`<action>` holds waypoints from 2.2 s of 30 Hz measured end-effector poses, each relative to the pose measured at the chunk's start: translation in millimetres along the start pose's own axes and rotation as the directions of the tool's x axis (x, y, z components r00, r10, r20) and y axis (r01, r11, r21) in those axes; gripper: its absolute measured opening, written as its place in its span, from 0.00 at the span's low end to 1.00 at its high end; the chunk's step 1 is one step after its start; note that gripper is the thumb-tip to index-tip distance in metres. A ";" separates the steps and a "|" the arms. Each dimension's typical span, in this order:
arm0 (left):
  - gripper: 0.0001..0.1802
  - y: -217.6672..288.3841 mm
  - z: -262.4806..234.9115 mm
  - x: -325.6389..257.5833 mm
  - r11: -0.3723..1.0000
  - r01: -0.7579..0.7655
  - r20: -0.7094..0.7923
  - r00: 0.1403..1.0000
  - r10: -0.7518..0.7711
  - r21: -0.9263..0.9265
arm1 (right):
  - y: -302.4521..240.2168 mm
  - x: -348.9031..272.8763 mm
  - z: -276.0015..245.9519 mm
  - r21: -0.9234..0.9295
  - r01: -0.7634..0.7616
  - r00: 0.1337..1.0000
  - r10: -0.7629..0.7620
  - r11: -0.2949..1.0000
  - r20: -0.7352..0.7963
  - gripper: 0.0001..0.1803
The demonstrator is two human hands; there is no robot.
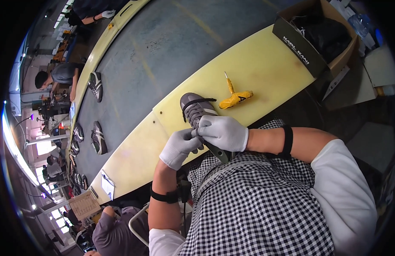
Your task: Lacing and performing quality inspections on shoes on an assembly line.
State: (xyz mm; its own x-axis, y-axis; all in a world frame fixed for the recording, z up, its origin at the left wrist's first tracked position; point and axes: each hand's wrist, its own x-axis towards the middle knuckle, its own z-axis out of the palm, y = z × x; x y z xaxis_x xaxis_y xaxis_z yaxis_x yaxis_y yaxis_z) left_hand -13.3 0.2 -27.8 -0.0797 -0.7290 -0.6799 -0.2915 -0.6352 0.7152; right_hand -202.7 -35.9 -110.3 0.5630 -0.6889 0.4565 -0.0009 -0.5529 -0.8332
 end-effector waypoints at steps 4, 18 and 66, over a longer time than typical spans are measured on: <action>0.14 -1.6 -0.5 1.5 0.999 0.039 0.004 0.999 -0.039 0.036 | -0.2 3.1 1.9 -0.110 0.097 0.994 -0.101 0.989 -0.032 0.04; 0.07 -74.9 2.0 3.5 0.735 -0.273 -0.335 0.755 0.564 0.621 | 3.0 2.9 -55.3 -0.400 -0.121 0.892 0.277 0.908 0.358 0.10; 0.22 -202.7 -169.7 -26.1 0.705 -0.456 -0.721 0.683 -0.114 -0.544 | 155.0 65.4 -161.2 -0.589 -0.422 0.903 0.378 0.689 -0.204 0.17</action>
State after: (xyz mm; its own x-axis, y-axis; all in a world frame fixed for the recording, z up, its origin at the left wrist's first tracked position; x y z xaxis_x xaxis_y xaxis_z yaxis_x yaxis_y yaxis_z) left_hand 209.7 104.7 -127.6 0.6664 -0.6096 -0.4293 0.3492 -0.2536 0.9021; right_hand -299.2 -242.2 -159.3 0.3395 -0.9268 0.1607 -0.7250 -0.3667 -0.5830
